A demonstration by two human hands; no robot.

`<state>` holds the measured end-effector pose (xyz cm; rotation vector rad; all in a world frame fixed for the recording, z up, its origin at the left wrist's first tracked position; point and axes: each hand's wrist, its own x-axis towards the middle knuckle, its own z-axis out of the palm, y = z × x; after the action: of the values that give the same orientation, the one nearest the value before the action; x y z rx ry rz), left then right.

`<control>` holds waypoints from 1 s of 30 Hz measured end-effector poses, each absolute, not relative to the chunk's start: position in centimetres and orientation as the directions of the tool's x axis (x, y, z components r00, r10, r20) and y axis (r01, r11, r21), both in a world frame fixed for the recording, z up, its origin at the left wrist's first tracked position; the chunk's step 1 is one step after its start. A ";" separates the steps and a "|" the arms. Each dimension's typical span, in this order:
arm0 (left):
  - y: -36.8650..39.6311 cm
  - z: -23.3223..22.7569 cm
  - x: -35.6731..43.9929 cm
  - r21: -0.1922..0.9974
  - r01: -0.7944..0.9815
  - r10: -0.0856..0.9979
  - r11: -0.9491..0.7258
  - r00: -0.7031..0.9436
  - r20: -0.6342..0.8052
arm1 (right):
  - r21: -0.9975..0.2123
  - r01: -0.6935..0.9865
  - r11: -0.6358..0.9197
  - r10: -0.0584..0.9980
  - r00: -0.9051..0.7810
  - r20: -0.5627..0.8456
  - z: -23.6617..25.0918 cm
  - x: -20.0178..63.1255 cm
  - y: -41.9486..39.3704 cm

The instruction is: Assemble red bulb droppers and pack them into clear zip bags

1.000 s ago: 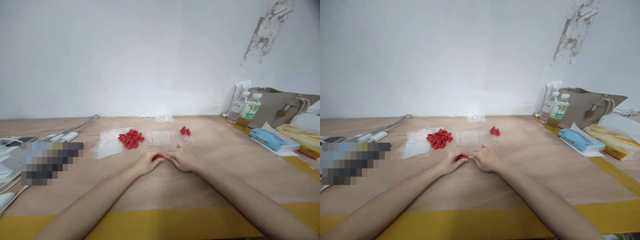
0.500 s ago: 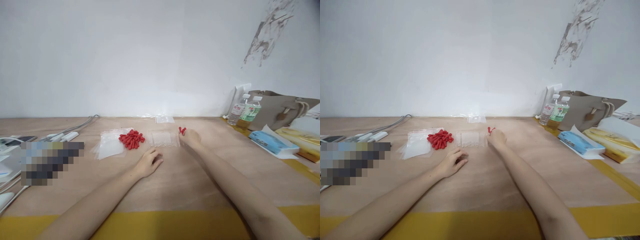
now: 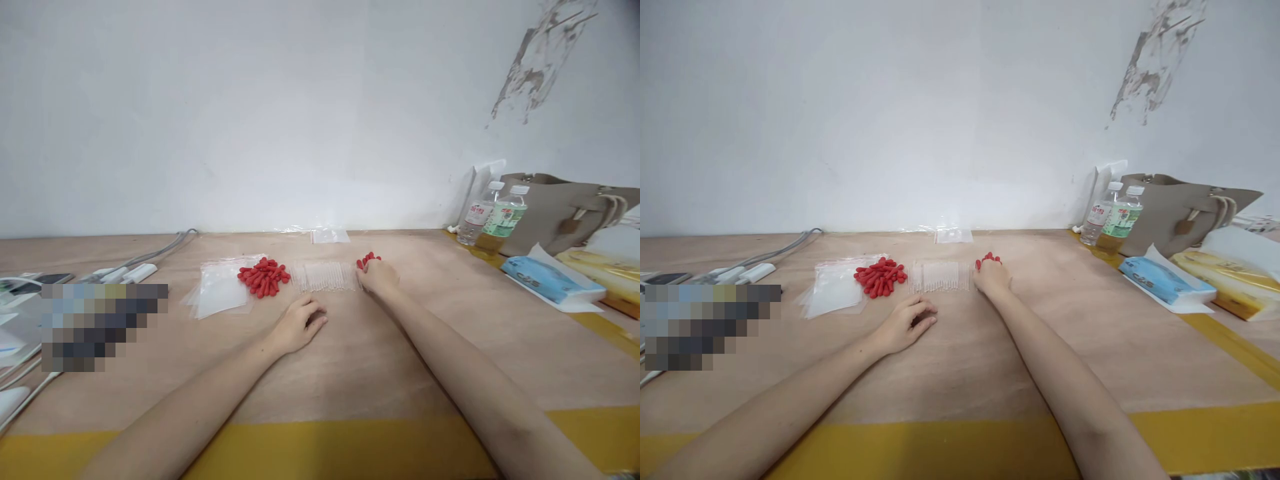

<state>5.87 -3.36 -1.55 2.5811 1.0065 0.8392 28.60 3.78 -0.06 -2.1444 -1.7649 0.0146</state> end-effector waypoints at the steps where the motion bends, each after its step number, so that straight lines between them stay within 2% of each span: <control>1: -3.4 -1.5 5.9 0.417 0.539 0.681 -0.732 0.596 0.425 | -0.286 0.947 -0.144 0.954 0.209 0.214 -0.1 28.5 3.7; 9: -3.4 -1.6 6.1 0.390 0.576 0.694 -0.719 0.566 0.445 | -0.314 0.943 -0.113 0.957 0.188 0.221 -0.7 27.7 4.2; 13: -2.6 -1.0 5.4 0.291 0.740 0.730 -0.607 0.372 0.573 | -0.333 0.937 -0.105 0.958 0.185 0.218 -0.3 27.3 3.9; 17: -0.7 1.1 3.0 0.204 0.903 0.745 -0.377 0.165 0.647 | -0.336 0.940 -0.056 0.949 0.155 0.274 0.5 27.4 2.0; 20: 1.1 2.6 1.0 0.176 0.951 0.809 -0.255 0.110 0.577 | -0.310 0.946 0.096 0.931 0.025 0.363 0.3 27.9 -0.2; 24: 3.7 3.4 -0.1 0.052 0.967 0.873 -0.248 0.199 0.445 | -0.319 0.871 0.375 0.840 -0.172 0.515 -1.5 28.5 -2.5; 27: 5.3 3.4 -0.1 -0.026 0.969 0.912 -0.247 0.241 0.333 | -0.342 0.817 0.464 0.795 -0.214 0.568 -2.8 28.5 -3.2; 30: 6.3 3.2 0.0 -0.050 0.964 0.930 -0.261 0.265 0.256 | -0.328 0.812 0.484 0.774 -0.222 0.593 -3.5 28.3 -3.2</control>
<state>0.02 6.33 3.17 2.6472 2.0130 0.2936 28.27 -3.22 -3.46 -1.3065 -2.0111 -0.0669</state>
